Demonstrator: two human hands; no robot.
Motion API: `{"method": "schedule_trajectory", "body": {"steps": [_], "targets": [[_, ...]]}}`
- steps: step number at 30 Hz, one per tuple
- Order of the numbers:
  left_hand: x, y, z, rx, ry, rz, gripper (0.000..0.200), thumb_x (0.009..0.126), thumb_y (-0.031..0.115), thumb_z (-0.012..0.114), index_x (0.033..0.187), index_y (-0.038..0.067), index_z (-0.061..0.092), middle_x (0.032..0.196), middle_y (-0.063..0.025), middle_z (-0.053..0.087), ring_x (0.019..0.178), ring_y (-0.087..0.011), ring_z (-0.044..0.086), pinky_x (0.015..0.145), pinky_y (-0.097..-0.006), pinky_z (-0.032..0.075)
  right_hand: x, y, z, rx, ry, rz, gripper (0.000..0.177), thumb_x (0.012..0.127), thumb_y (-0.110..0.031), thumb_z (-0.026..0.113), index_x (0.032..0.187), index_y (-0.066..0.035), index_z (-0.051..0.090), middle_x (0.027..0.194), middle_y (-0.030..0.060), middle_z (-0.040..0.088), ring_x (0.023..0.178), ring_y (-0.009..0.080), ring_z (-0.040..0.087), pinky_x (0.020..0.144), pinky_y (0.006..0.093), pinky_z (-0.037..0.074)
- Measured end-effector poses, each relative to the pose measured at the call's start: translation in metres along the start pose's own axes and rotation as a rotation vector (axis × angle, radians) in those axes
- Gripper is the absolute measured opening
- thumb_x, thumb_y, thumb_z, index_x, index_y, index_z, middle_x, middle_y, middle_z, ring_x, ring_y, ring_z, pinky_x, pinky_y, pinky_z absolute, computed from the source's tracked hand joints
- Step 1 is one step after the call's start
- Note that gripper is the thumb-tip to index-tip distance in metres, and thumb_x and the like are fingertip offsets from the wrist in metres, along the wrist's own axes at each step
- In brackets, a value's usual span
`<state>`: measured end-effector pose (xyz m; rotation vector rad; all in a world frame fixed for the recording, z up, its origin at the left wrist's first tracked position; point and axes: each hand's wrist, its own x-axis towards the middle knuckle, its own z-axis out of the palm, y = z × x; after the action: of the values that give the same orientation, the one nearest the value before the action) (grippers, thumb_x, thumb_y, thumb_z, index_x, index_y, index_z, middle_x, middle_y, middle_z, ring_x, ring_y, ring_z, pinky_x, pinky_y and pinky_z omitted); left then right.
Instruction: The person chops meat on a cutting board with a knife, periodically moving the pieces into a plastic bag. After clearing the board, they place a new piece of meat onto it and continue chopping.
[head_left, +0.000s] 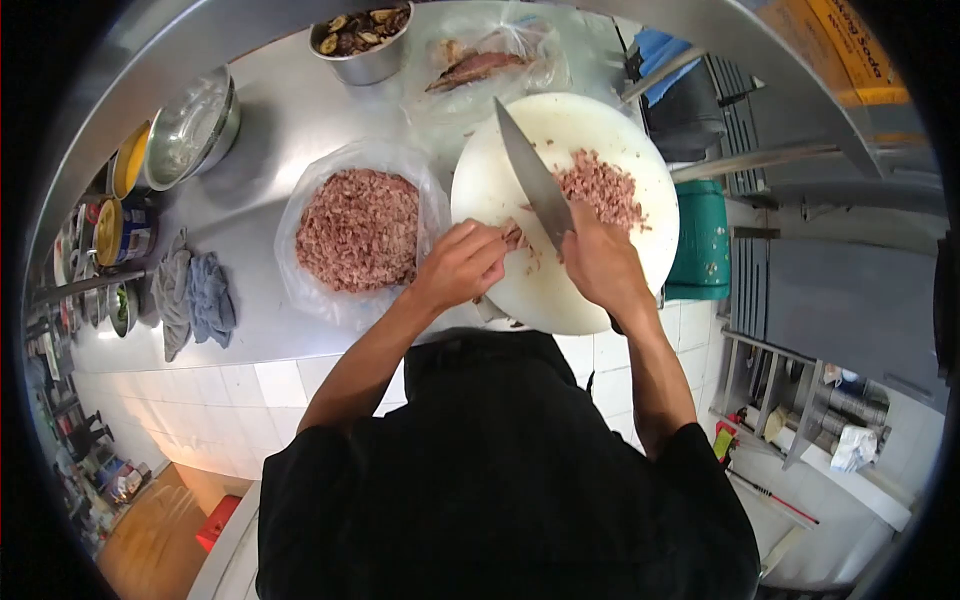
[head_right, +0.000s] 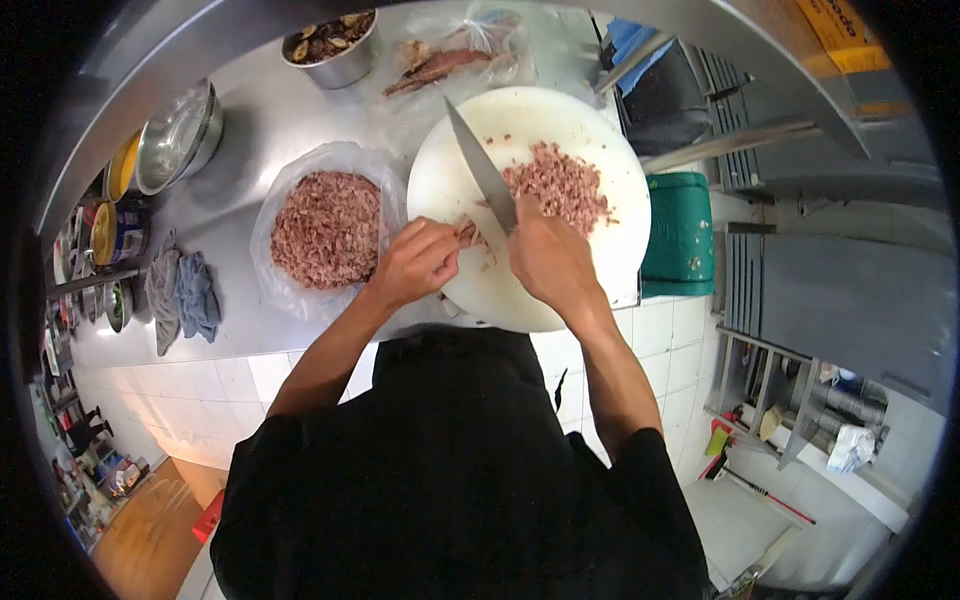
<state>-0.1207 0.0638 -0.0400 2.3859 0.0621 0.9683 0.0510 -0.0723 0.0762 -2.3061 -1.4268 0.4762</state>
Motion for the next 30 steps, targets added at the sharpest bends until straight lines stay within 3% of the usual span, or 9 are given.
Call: {"method": "schedule_trajectory", "body": {"steps": [5,8,15,20,24,28,30], "targets": [[-0.001,0.002,0.003,0.01,0.011,-0.018,0.025,0.069,-0.001,0.075,0.094,0.002,0.07,0.101,-0.0091,0.068,0.089,-0.0261,0.065,0.079,-0.0359,0.056,-0.008,-0.048,-0.038,0.01,-0.016,0.136,0.018,0.093,-0.007,0.056,0.105,0.005,0.05,0.074,0.0335,0.064,0.073,0.0539,0.064,0.07,0.0629,0.048],[-0.002,0.0,0.002,-0.007,0.001,-0.027,0.025,0.069,-0.002,0.075,0.093,0.002,0.07,0.101,-0.009,0.069,0.09,-0.0262,0.065,0.079,-0.0358,0.056,-0.001,-0.014,0.031,-0.104,-0.086,0.056,0.021,0.091,-0.008,0.058,0.105,0.004,0.049,0.074,0.0318,0.066,0.074,0.0527,0.067,0.072,0.062,0.051],[-0.001,0.003,0.004,0.005,0.03,-0.042,0.022,0.069,-0.003,0.074,0.089,0.002,0.069,0.1,-0.0094,0.069,0.09,-0.0269,0.065,0.078,-0.0362,0.056,-0.002,-0.022,-0.036,0.007,0.004,0.061,0.019,0.093,-0.007,0.057,0.108,0.004,0.052,0.075,0.0325,0.064,0.073,0.0531,0.064,0.069,0.0614,0.049],[-0.005,0.006,0.005,-0.007,0.059,-0.067,0.024,0.067,-0.006,0.074,0.089,0.002,0.067,0.098,-0.01,0.067,0.087,-0.0276,0.064,0.077,-0.0372,0.055,0.014,0.006,0.019,-0.088,0.015,0.039,0.022,0.093,-0.007,0.056,0.111,0.006,0.052,0.073,0.0316,0.064,0.07,0.0524,0.064,0.068,0.0607,0.049],[-0.003,0.006,0.005,0.008,0.094,-0.087,0.025,0.066,-0.008,0.073,0.088,0.002,0.066,0.096,-0.0102,0.066,0.085,-0.0277,0.063,0.076,-0.0375,0.054,0.004,-0.019,-0.024,-0.072,-0.032,0.014,0.023,0.093,-0.006,0.057,0.113,0.004,0.052,0.071,0.0304,0.064,0.068,0.0507,0.064,0.066,0.0596,0.049],[-0.002,0.006,0.007,-0.009,0.099,-0.09,0.024,0.066,-0.008,0.073,0.087,0.003,0.065,0.096,-0.0106,0.066,0.085,-0.0277,0.064,0.076,-0.0373,0.054,-0.014,-0.053,-0.035,-0.025,-0.032,0.048,0.017,0.089,-0.005,0.058,0.102,0.002,0.05,0.069,0.0299,0.065,0.067,0.0508,0.066,0.067,0.0625,0.05],[-0.002,0.006,0.007,0.011,0.091,-0.086,0.024,0.067,-0.008,0.073,0.086,0.003,0.065,0.097,-0.0105,0.066,0.085,-0.0277,0.064,0.076,-0.0372,0.054,-0.009,-0.038,0.003,-0.087,-0.095,0.027,0.018,0.089,-0.005,0.058,0.101,0.003,0.049,0.07,0.031,0.065,0.068,0.0512,0.066,0.069,0.063,0.05]]}}
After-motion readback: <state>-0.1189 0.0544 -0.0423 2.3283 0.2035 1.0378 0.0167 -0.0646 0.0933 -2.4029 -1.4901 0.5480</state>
